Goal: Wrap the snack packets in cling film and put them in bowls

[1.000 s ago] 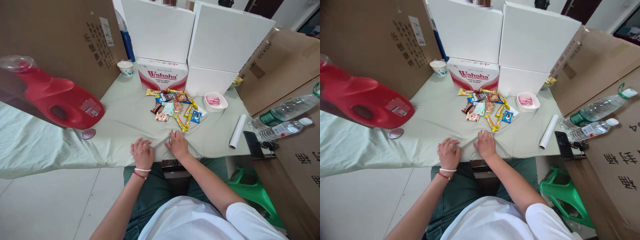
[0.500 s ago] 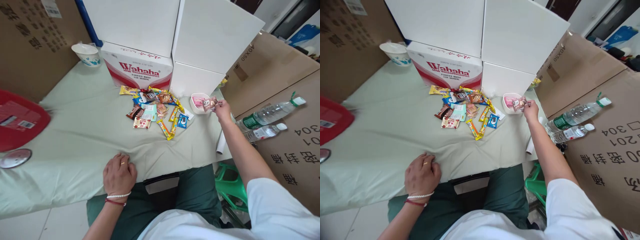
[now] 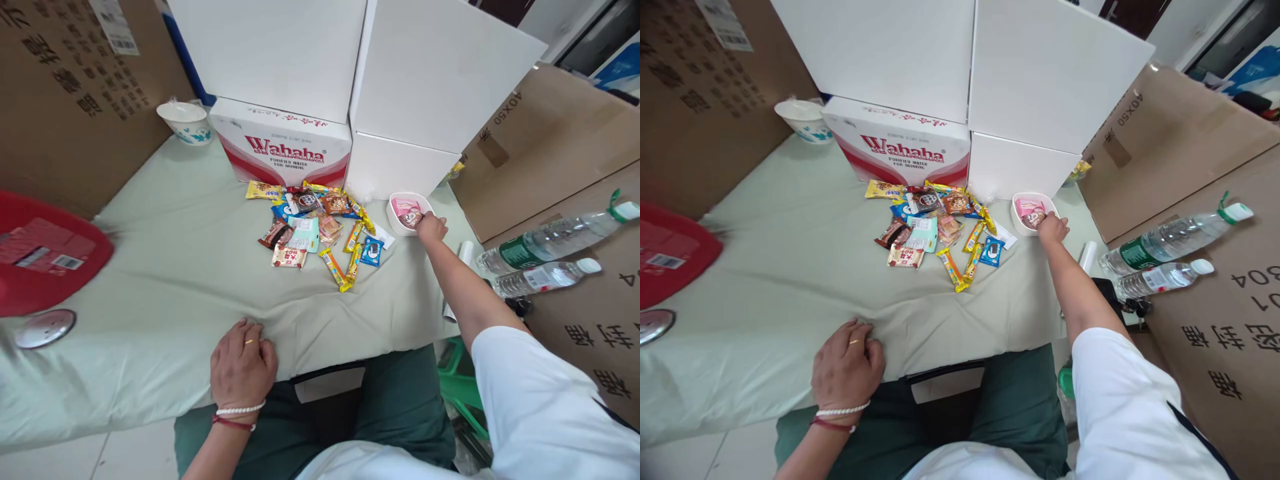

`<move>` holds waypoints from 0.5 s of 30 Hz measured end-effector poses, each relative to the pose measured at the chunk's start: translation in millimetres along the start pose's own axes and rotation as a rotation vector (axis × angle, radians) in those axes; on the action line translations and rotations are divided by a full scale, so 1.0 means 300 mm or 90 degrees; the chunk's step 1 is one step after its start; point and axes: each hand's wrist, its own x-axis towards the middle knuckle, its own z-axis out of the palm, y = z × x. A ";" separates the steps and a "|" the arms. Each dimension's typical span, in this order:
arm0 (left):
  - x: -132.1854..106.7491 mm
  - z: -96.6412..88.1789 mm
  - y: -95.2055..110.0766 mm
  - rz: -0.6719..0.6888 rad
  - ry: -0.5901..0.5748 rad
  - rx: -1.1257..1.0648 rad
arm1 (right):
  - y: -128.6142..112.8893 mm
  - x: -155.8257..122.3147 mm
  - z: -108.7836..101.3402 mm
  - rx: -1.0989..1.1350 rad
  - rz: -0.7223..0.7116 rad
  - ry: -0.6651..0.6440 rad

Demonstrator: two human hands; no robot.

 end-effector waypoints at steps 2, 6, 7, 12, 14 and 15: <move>0.000 0.000 0.001 0.000 0.001 -0.001 | 0.001 0.006 -0.031 -0.005 -0.018 -0.014; -0.003 0.003 0.000 -0.002 0.004 -0.005 | -0.064 0.020 -0.103 -0.013 -0.103 0.033; -0.004 0.004 0.000 -0.003 0.004 -0.006 | -0.100 0.020 -0.110 -0.010 -0.139 0.038; -0.005 -0.001 0.002 -0.013 -0.009 0.002 | -0.336 -0.022 -0.058 -0.009 -0.434 0.013; -0.006 -0.004 0.004 -0.025 -0.017 -0.006 | -0.408 -0.041 -0.025 -0.023 -0.508 0.009; -0.006 -0.006 0.004 -0.033 -0.021 -0.013 | -0.431 -0.047 -0.013 -0.030 -0.523 0.005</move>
